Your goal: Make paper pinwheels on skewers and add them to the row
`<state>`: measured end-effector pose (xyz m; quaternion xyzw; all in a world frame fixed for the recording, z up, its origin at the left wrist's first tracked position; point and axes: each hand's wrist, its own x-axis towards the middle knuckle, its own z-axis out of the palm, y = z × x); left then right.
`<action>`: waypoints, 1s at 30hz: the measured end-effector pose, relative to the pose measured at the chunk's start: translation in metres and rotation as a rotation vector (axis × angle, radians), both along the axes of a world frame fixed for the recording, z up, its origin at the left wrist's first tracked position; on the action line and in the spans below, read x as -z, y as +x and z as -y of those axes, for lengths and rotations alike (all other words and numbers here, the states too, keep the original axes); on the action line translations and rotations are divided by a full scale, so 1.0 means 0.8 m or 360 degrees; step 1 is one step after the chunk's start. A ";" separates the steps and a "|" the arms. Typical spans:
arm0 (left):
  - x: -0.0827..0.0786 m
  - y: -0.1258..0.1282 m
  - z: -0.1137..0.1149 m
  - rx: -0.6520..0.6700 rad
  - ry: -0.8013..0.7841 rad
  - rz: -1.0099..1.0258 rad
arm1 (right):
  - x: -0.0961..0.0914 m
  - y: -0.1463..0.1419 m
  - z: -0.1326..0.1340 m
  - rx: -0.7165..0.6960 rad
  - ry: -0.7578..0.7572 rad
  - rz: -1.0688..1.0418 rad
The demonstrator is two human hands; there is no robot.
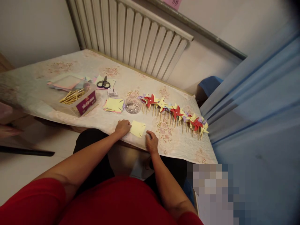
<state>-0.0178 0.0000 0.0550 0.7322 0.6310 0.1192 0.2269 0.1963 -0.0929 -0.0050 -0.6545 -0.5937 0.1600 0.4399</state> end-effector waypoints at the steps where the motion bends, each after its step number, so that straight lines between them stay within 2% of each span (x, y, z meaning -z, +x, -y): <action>1: -0.001 0.002 0.000 -0.0013 -0.0015 -0.0015 | 0.000 0.000 0.000 -0.0003 0.0002 -0.0016; 8: -0.005 0.015 -0.003 -0.0159 -0.0140 -0.0090 | 0.000 0.000 -0.001 0.0001 -0.0013 -0.0032; 20: -0.002 0.025 -0.012 -0.0205 -0.0203 -0.0135 | 0.000 0.000 -0.002 -0.0014 -0.0027 0.0058; 24: -0.002 0.019 -0.011 -0.0176 -0.0214 -0.0024 | -0.001 0.001 -0.002 -0.0013 -0.0016 0.0065; 30: -0.003 0.009 -0.004 -0.0172 -0.0238 0.0357 | -0.001 0.000 -0.001 -0.0014 -0.0010 0.0066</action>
